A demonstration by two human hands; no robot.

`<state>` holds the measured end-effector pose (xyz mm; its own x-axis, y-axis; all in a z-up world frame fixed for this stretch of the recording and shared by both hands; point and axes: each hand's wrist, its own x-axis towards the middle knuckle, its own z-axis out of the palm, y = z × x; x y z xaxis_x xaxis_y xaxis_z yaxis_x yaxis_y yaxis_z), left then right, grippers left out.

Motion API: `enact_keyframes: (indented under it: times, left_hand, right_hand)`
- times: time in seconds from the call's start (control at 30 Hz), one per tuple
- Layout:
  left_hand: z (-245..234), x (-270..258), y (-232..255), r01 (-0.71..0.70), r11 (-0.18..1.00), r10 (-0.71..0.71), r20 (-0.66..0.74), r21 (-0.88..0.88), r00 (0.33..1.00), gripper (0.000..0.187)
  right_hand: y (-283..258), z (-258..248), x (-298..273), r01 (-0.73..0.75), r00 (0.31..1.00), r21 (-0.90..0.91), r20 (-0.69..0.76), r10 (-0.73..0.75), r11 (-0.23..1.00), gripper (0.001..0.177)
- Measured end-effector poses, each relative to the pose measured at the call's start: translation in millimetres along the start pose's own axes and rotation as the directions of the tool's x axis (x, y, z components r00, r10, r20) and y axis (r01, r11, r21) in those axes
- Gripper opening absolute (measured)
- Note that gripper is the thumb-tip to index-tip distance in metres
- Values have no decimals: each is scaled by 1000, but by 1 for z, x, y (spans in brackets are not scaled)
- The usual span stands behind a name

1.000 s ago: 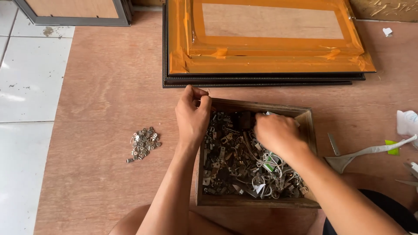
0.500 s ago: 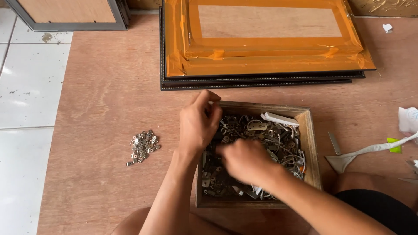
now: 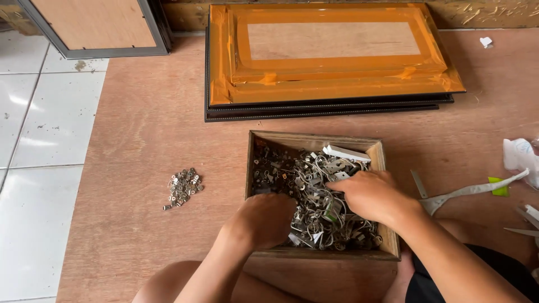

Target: Sorting small metal frame hangers from a box of mixed hardware and placing them in a pile on a wooden surface.

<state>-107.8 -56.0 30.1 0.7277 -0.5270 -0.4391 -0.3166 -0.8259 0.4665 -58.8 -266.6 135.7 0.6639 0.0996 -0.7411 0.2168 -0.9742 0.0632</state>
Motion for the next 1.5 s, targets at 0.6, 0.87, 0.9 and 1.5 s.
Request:
enact_keyframes:
  times: [0.6, 0.87, 0.9, 1.5]
  left_hand:
    - [-12, 63, -57, -322, 901, 8, -732, -290, 682, 10]
    - [-6, 18, 12, -96, 989, 103, -51, 113, 993, 34]
    - [-7, 13, 20, -91, 995, 91, -8, 36, 996, 39]
    - [-30, 66, -90, -474, 559, -416, -725, -680, 549, 10]
  right_hand:
    - [-50, 22, 21, 210, 975, -109, -44, -216, 972, 37]
    - [-12, -3, 9, 191, 980, 131, -79, -182, 973, 45]
    - [-10, -10, 8, 208, 969, 131, -161, -187, 969, 45]
    - [-28, 21, 79, 167, 950, -36, -263, -171, 985, 29]
